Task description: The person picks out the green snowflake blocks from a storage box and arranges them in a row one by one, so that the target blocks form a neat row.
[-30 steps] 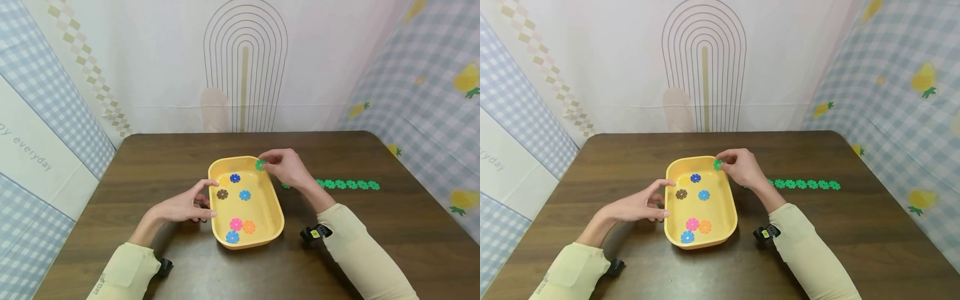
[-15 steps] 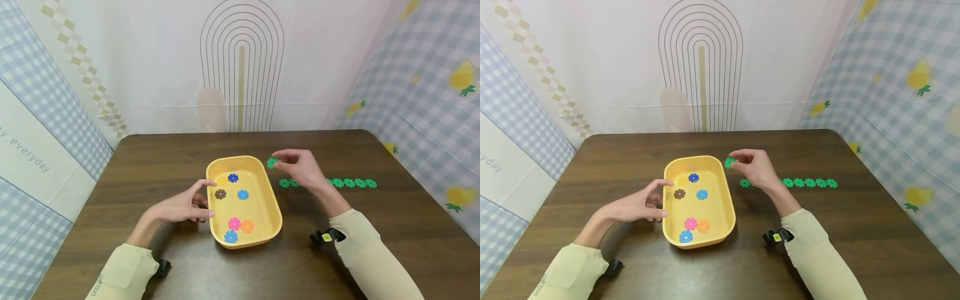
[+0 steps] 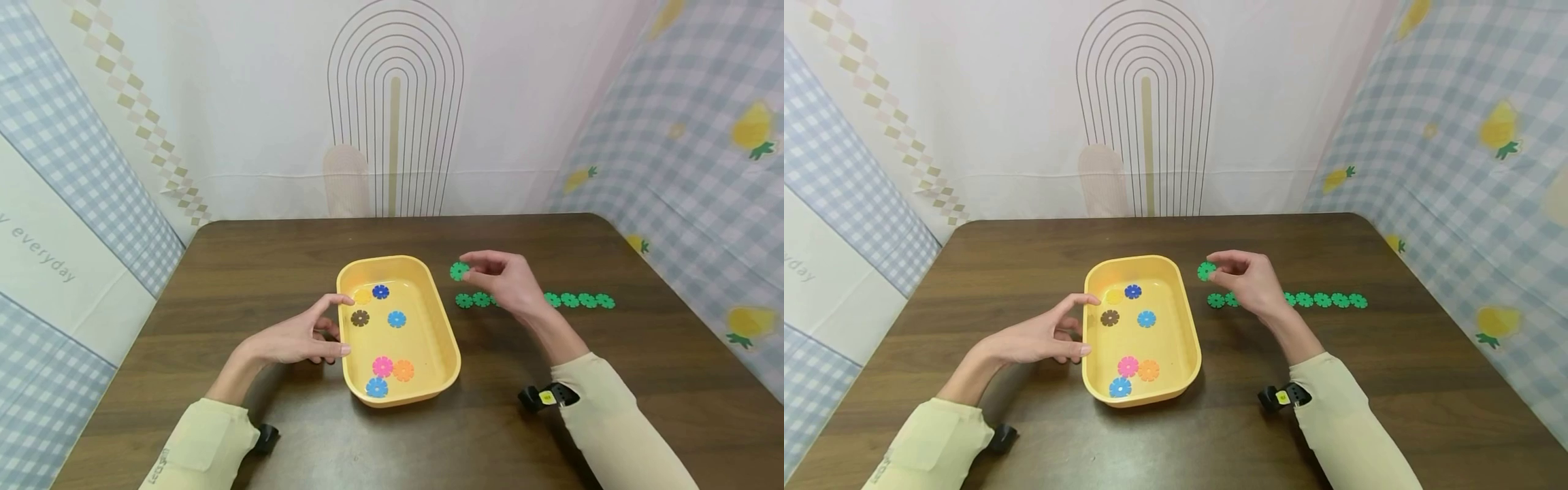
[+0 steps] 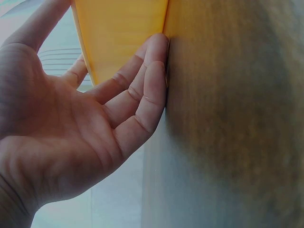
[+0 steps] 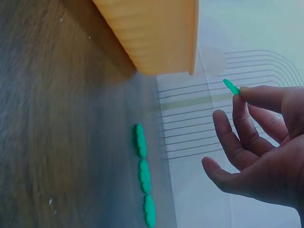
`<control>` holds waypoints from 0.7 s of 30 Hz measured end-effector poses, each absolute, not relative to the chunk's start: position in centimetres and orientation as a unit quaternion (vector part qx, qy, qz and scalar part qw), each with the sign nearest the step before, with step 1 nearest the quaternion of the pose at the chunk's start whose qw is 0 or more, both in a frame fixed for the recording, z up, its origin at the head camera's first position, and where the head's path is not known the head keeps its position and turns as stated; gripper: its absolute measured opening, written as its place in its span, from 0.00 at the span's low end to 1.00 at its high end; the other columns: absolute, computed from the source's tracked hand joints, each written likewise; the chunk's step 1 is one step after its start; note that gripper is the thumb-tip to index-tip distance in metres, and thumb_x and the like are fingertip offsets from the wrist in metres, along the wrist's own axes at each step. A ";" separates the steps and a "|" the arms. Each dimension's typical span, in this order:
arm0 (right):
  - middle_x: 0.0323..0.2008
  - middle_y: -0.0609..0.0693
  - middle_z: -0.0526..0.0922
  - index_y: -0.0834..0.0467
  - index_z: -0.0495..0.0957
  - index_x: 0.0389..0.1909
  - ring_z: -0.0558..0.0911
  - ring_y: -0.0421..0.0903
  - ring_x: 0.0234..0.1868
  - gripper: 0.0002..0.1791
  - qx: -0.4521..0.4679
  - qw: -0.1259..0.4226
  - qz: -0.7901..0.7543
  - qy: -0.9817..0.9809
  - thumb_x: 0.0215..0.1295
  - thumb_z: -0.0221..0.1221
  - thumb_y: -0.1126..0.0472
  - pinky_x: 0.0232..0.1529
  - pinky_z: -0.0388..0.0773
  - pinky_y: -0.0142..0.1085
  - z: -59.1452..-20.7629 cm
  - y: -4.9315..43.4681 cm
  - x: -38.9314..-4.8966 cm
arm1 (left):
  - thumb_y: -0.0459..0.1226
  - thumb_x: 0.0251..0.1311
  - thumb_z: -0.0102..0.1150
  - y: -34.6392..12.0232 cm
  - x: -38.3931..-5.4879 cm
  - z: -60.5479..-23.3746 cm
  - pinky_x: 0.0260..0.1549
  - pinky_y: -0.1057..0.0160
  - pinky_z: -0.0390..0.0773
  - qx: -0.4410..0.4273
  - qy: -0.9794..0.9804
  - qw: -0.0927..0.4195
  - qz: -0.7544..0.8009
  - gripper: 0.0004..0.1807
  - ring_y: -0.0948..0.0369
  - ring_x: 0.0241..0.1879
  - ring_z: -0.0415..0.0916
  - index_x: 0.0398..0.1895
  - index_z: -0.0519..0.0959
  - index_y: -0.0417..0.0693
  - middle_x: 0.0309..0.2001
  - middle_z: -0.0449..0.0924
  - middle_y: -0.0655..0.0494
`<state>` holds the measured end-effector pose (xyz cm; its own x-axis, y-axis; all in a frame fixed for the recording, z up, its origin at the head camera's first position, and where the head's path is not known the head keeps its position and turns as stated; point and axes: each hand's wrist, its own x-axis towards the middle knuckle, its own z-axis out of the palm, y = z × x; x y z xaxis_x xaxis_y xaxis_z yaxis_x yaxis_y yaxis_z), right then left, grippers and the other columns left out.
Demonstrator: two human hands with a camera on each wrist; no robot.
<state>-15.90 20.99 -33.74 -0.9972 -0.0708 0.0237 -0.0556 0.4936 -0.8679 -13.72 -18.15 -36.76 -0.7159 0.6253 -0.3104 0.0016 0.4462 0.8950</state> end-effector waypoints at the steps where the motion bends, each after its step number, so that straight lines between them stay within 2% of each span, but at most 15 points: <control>1: 0.44 0.51 0.84 0.56 0.85 0.59 0.79 0.47 0.44 0.17 -0.031 0.008 -0.502 0.864 0.71 0.69 0.59 0.40 0.82 0.37 -33.8 21.2 -15.8 | 0.49 0.66 0.72 -18.1 -13.7 -36.8 0.43 0.55 0.83 0.199 0.788 0.320 0.487 0.45 0.51 0.41 0.85 0.77 0.53 0.60 0.56 0.78 0.40; 8: 0.52 0.56 0.86 0.57 0.84 0.62 0.81 0.45 0.46 0.19 -0.011 0.013 -0.497 0.868 0.73 0.68 0.57 0.45 0.84 0.39 -34.1 22.9 -15.2 | 0.49 0.66 0.72 -18.0 -13.8 -36.7 0.43 0.55 0.83 0.197 0.789 0.322 0.485 0.45 0.52 0.41 0.85 0.77 0.52 0.61 0.57 0.78 0.40; 14: 0.46 0.51 0.84 0.56 0.83 0.63 0.78 0.46 0.45 0.21 0.001 0.010 -0.489 0.872 0.73 0.67 0.54 0.42 0.82 0.36 -34.1 24.2 -14.6 | 0.49 0.66 0.71 -18.1 -13.8 -36.7 0.43 0.55 0.83 0.196 0.790 0.323 0.482 0.45 0.52 0.41 0.85 0.77 0.52 0.61 0.57 0.78 0.40; 21: 0.42 0.45 0.82 0.57 0.82 0.64 0.80 0.47 0.45 0.22 0.013 0.004 -0.492 0.870 0.73 0.67 0.54 0.43 0.82 0.35 -34.3 25.9 -14.1 | 0.50 0.66 0.71 -18.1 -13.7 -36.6 0.44 0.55 0.83 0.191 0.791 0.325 0.482 0.45 0.52 0.41 0.85 0.78 0.52 0.62 0.58 0.78 0.40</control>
